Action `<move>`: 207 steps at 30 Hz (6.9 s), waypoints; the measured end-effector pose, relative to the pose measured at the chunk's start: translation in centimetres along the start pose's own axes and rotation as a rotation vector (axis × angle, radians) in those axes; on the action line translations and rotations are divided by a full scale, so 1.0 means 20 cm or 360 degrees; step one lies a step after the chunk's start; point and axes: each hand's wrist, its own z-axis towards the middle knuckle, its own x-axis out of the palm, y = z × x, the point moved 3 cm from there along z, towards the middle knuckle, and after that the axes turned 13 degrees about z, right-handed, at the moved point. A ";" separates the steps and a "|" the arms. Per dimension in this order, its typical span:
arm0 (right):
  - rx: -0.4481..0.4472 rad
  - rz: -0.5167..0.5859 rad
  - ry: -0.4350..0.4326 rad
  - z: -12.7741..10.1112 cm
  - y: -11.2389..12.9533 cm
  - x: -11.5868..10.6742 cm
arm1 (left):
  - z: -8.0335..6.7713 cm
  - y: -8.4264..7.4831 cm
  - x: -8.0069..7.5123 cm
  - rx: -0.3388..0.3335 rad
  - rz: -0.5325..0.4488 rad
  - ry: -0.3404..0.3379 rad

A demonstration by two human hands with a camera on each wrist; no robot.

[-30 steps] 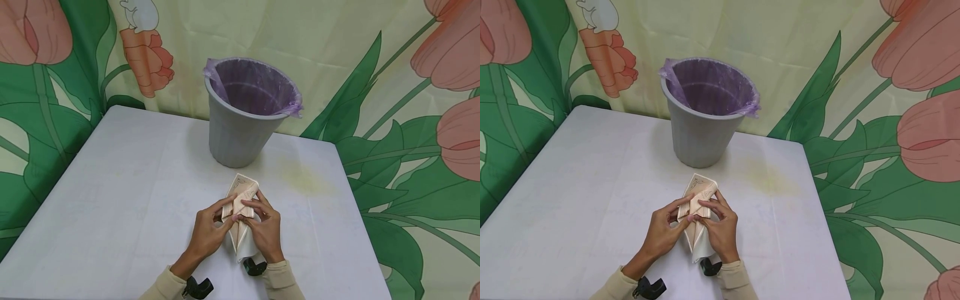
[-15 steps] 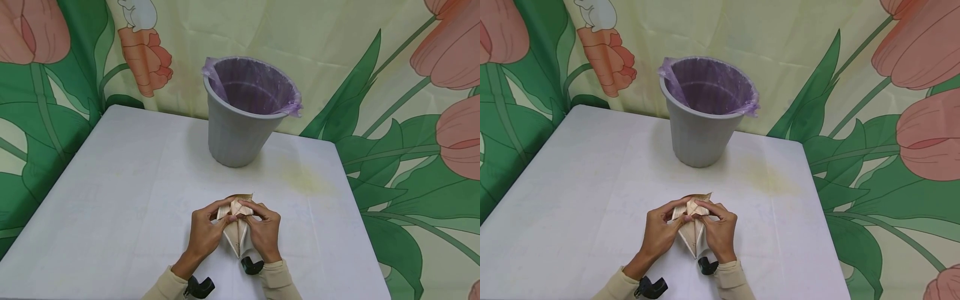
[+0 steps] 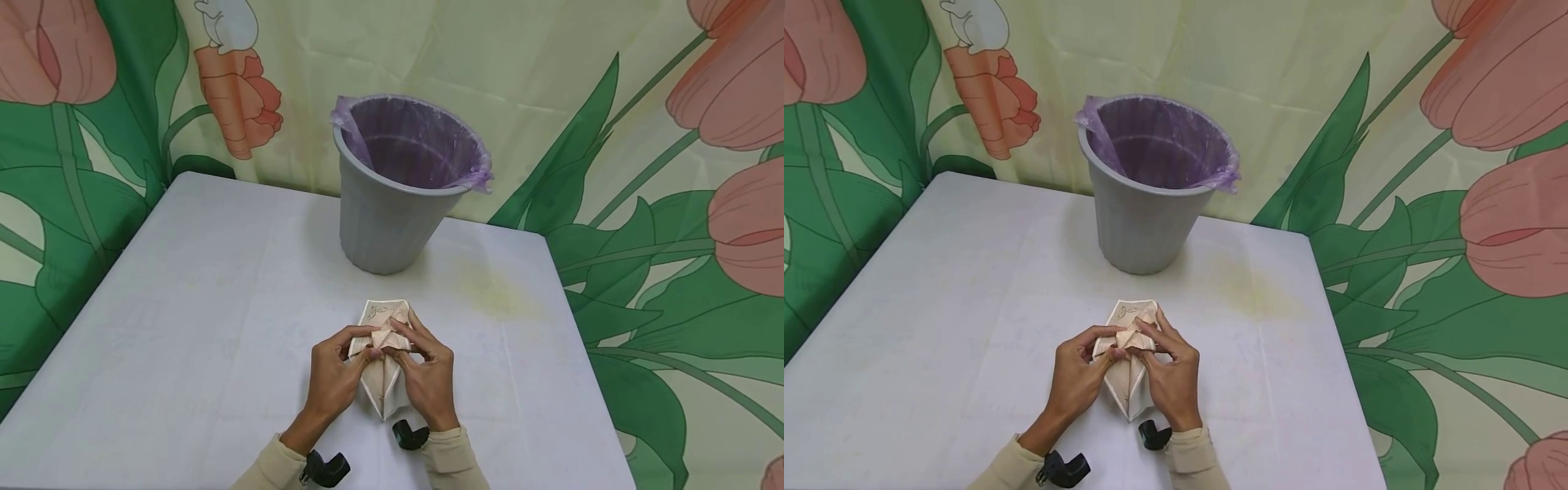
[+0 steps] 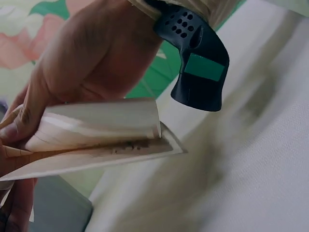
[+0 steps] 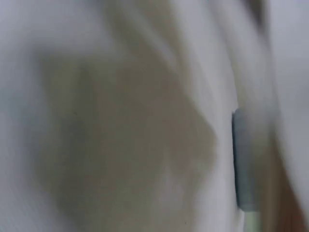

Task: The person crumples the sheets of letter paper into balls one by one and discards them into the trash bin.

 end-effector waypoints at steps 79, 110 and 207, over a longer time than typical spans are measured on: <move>-0.0270 0.0373 -0.0091 -0.03 -0.01 0.02 | 0.00 -0.07 -0.03 -0.0345 -0.0676 0.0182; 0.0238 0.0621 0.0266 0.00 0.05 0.09 | 0.01 -0.07 -0.09 -0.0022 -0.0256 -0.0206; 0.0137 0.0529 -0.0101 -0.02 0.00 0.15 | 0.03 -0.02 -0.12 -0.0057 -0.0225 0.0300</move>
